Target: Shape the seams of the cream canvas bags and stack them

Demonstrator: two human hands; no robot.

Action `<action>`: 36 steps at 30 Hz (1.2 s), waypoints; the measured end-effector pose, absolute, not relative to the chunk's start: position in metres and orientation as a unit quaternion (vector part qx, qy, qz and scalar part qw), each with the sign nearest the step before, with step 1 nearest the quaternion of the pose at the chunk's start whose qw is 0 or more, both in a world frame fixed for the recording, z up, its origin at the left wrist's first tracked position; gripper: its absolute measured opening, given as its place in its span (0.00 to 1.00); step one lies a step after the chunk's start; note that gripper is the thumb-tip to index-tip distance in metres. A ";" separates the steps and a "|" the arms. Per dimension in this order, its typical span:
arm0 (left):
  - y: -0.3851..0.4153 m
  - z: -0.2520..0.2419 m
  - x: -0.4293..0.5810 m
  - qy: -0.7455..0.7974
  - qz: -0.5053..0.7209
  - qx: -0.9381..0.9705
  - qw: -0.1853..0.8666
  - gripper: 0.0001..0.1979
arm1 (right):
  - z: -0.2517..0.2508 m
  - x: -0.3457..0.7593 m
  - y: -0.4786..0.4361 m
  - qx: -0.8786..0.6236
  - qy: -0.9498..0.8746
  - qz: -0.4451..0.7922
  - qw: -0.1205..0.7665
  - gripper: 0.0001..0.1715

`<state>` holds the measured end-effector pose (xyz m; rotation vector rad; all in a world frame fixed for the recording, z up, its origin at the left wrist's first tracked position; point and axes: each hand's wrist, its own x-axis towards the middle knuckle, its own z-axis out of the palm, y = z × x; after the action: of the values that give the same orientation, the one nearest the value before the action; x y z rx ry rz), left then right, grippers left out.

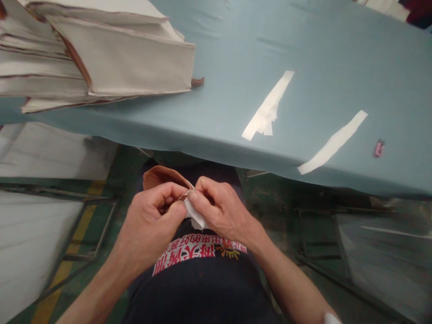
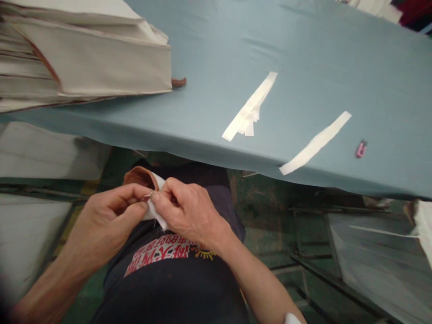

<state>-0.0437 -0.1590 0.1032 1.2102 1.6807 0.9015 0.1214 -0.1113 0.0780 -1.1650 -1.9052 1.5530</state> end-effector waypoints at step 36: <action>-0.146 0.155 -0.065 0.568 0.293 0.610 0.469 0.10 | 0.134 0.136 -0.053 -0.134 -0.903 0.326 0.244 0.13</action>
<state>-0.0647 -0.1464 0.1555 1.4961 1.3919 0.7180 0.1357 -0.0529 0.1337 -0.3647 -2.4665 0.8910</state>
